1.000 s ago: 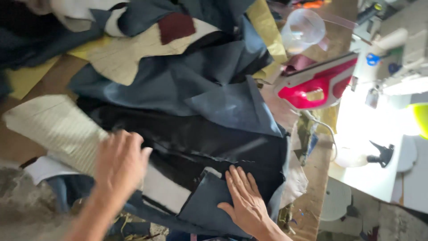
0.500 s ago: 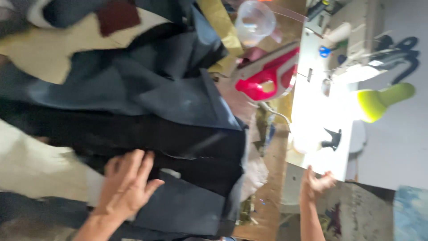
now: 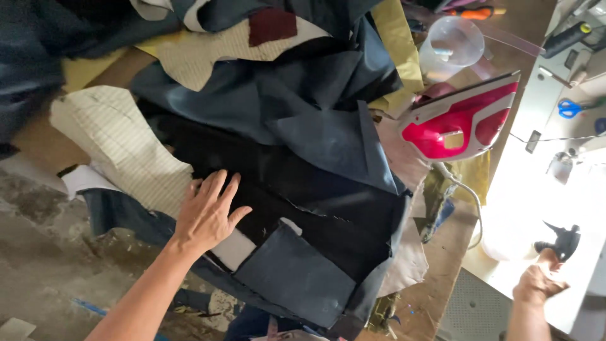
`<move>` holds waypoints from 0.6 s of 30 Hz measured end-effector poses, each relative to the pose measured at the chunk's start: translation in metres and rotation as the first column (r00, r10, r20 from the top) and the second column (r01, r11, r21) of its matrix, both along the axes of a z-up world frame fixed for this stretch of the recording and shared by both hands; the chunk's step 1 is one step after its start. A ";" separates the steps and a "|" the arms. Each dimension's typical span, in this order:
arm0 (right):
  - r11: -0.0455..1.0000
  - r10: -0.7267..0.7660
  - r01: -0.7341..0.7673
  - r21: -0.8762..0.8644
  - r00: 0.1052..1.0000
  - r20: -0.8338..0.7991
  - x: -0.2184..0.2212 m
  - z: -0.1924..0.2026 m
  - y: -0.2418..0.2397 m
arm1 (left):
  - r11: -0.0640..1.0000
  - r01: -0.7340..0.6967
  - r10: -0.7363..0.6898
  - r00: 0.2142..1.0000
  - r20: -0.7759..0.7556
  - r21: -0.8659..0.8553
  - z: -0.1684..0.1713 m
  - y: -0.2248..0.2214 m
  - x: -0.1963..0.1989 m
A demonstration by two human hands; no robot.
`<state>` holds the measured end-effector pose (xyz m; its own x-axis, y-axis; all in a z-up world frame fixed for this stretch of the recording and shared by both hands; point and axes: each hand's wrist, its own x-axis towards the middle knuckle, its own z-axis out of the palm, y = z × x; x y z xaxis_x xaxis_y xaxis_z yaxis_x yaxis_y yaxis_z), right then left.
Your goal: Ironing and pressing various fabric pieces on a cluttered workbench.
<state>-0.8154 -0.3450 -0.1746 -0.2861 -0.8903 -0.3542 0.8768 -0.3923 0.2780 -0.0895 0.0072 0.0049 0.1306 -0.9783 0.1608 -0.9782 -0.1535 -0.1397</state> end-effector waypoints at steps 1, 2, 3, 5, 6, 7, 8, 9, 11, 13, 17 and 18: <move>0.943 0.000 0.253 -0.216 0.649 0.761 -0.012 -0.010 -0.001 | 1.000 -0.006 0.006 1.000 0.019 -0.007 0.000 -0.001 0.004; 0.820 0.254 0.554 -0.146 -0.124 0.959 -0.028 -0.015 -0.005 | 1.000 -0.016 0.016 0.999 0.031 -0.016 -0.002 -0.001 0.005; 0.822 0.256 0.549 -0.148 -0.124 0.959 -0.027 -0.016 -0.004 | 1.000 -0.021 0.022 0.999 0.030 -0.019 -0.004 0.000 0.006; 0.869 0.401 0.367 0.333 -0.915 -0.039 -0.020 -0.019 -0.005 | 1.000 -0.021 0.020 1.000 0.019 0.016 -0.007 0.000 0.011; 0.872 0.401 0.366 0.326 -0.915 -0.045 -0.015 -0.032 -0.010 | 1.000 -0.021 0.021 1.000 0.021 0.008 -0.003 0.000 0.012; 0.934 0.320 0.272 0.231 -0.925 -0.205 -0.011 -0.045 -0.017 | 1.000 -0.017 0.017 1.000 -0.007 -0.020 0.001 -0.001 0.012; 0.973 0.227 0.198 0.120 -0.912 -0.342 -0.018 -0.055 -0.015 | 0.999 -0.004 0.002 0.999 -0.044 -0.042 0.003 -0.002 0.009; 0.971 0.235 0.208 0.115 -0.912 -0.336 0.042 -0.023 -0.018 | 0.999 0.006 -0.008 0.999 -0.052 -0.045 0.001 -0.005 0.007; 0.793 0.581 0.403 0.457 -0.726 -0.368 0.140 0.099 0.041 | 0.997 -0.079 0.079 0.995 0.062 0.003 0.001 -0.002 0.010; 0.839 0.532 0.402 0.368 -0.749 -0.395 0.110 0.046 0.012 | 0.995 -0.099 0.097 0.992 0.077 0.020 -0.003 -0.002 0.017; 0.780 0.625 0.477 0.405 -0.563 -0.541 0.086 -0.007 -0.027 | 0.988 -0.148 0.145 0.988 0.054 0.048 -0.003 -0.003 0.027; 0.781 0.624 0.476 0.405 -0.564 -0.541 0.075 -0.003 -0.026 | 0.988 -0.149 0.147 0.988 0.053 0.048 -0.004 -0.002 0.029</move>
